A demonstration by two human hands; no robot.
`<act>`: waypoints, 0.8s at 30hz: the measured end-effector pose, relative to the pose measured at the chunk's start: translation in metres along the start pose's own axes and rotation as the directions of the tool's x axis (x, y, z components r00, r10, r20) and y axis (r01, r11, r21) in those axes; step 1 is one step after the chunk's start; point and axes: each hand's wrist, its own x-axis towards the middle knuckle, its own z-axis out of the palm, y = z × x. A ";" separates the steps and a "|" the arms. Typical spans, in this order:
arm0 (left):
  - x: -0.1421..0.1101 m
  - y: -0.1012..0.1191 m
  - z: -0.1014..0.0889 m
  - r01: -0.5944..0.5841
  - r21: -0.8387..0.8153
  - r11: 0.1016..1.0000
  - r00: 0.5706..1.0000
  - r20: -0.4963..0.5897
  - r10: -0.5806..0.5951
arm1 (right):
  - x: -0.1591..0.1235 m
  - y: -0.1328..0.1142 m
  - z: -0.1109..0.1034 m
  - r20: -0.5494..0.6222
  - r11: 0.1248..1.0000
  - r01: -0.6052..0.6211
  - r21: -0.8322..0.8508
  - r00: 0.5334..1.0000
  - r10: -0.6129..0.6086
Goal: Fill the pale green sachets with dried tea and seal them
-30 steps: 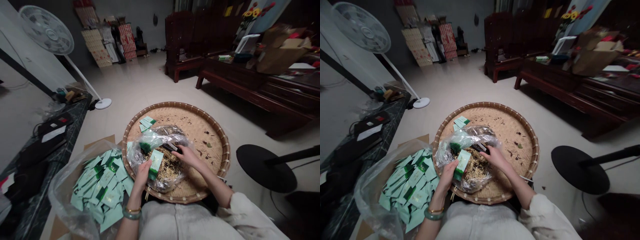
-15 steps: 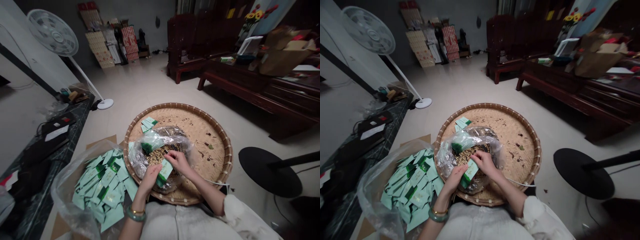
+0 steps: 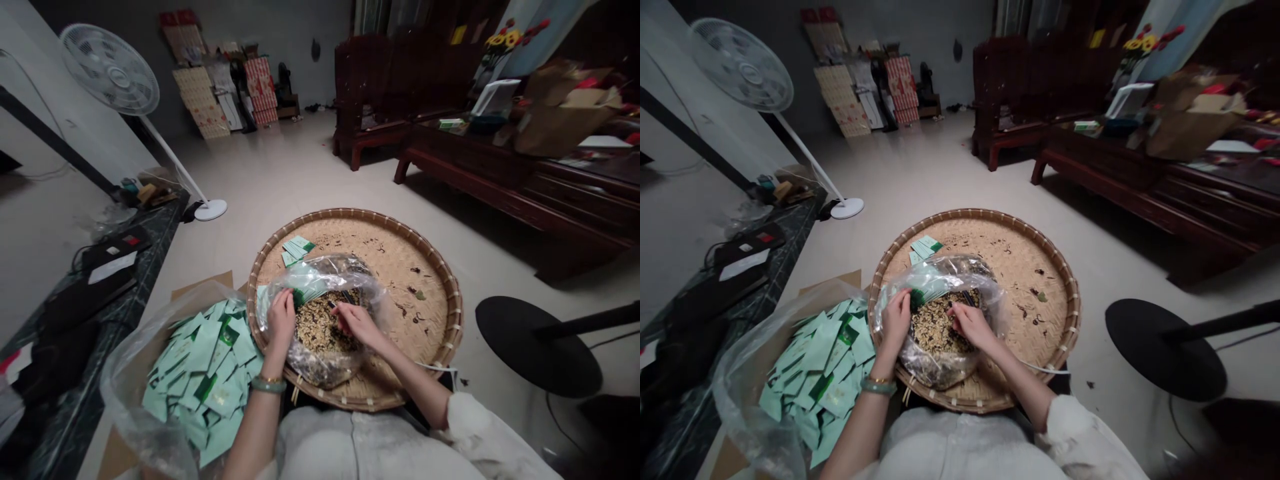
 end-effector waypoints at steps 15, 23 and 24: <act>0.011 -0.002 0.007 -0.207 0.412 0.887 0.978 0.114 0.175 | 0.004 0.010 0.005 -0.059 0.984 -0.003 0.179 0.998 0.013; -0.069 0.017 0.017 -0.370 -0.168 0.914 0.924 0.037 0.381 | 0.013 0.010 0.011 -0.076 0.897 -0.002 0.442 0.996 0.039; -0.071 0.018 0.018 -0.252 -0.267 0.930 0.957 0.078 0.281 | 0.012 0.010 0.010 -0.075 0.912 0.014 0.410 0.997 0.019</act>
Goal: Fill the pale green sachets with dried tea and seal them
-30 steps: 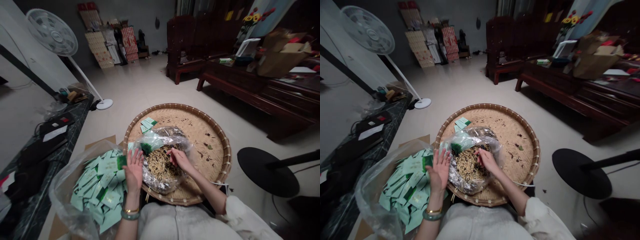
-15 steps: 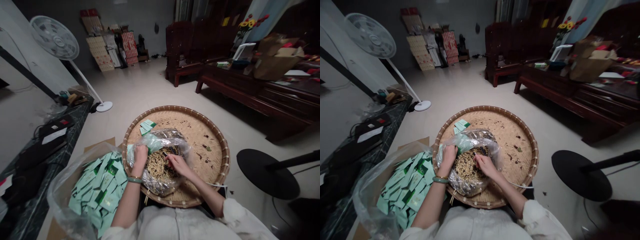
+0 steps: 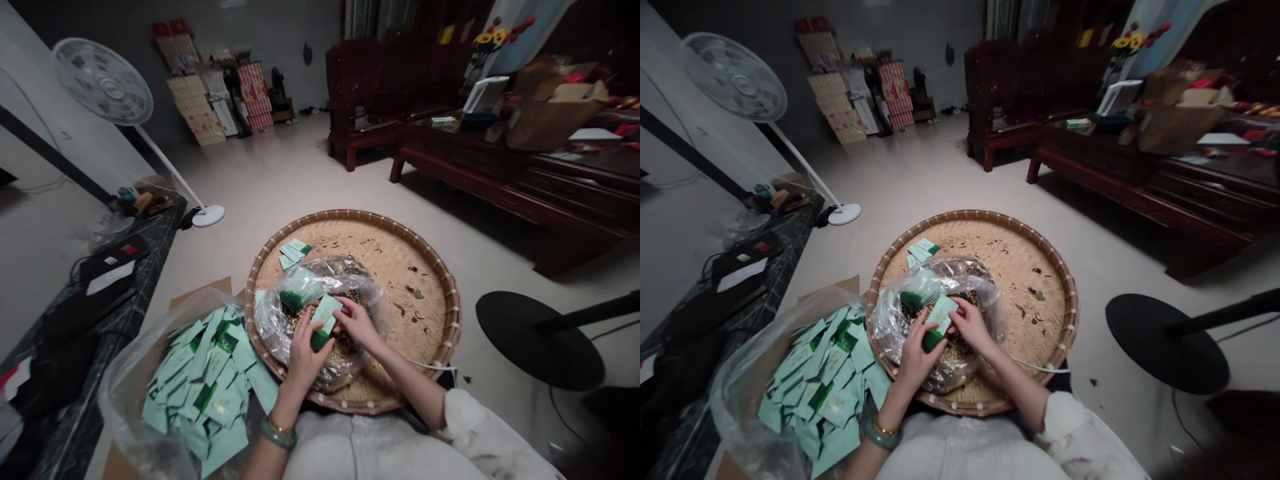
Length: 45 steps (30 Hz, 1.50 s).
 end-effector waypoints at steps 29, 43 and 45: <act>0.000 0.010 -0.003 0.443 -0.354 0.824 0.894 0.107 -0.435 | -0.028 -0.028 -0.007 0.119 0.510 0.460 -0.727 0.816 -0.566; 0.000 0.000 -0.003 0.482 -0.536 0.693 0.828 0.020 -0.560 | -0.026 -0.021 -0.002 0.072 0.915 0.175 -0.363 0.984 -0.160; 0.000 0.003 -0.003 0.492 -0.559 0.667 0.817 0.033 -0.575 | -0.026 -0.022 -0.002 0.085 0.967 0.099 -0.234 0.993 -0.082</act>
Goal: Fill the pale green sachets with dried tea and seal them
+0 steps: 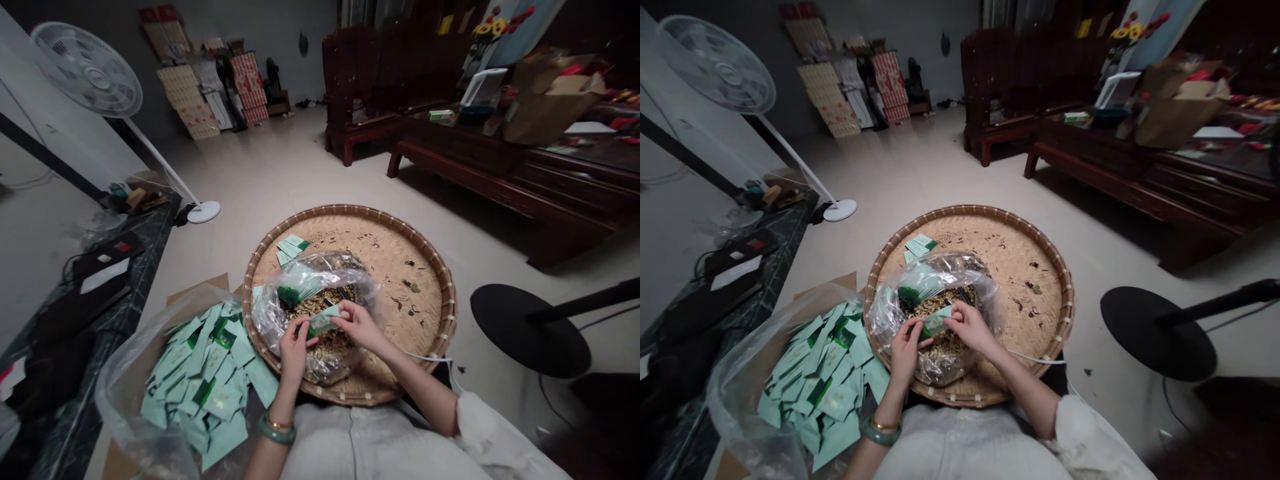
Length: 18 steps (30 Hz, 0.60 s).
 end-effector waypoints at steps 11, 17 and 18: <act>0.004 0.000 -0.007 -0.238 0.260 0.936 0.971 0.089 0.223 | -0.005 -0.001 0.003 0.239 0.945 -0.273 0.182 0.944 0.227; -0.003 0.008 -0.005 -0.707 0.613 0.353 0.681 0.455 0.573 | 0.002 -0.003 -0.002 0.176 0.991 -0.131 -0.032 0.975 0.135; -0.004 0.008 -0.003 -0.731 0.610 0.305 0.658 0.512 0.553 | 0.002 -0.004 -0.001 0.188 0.992 -0.120 -0.039 0.974 0.125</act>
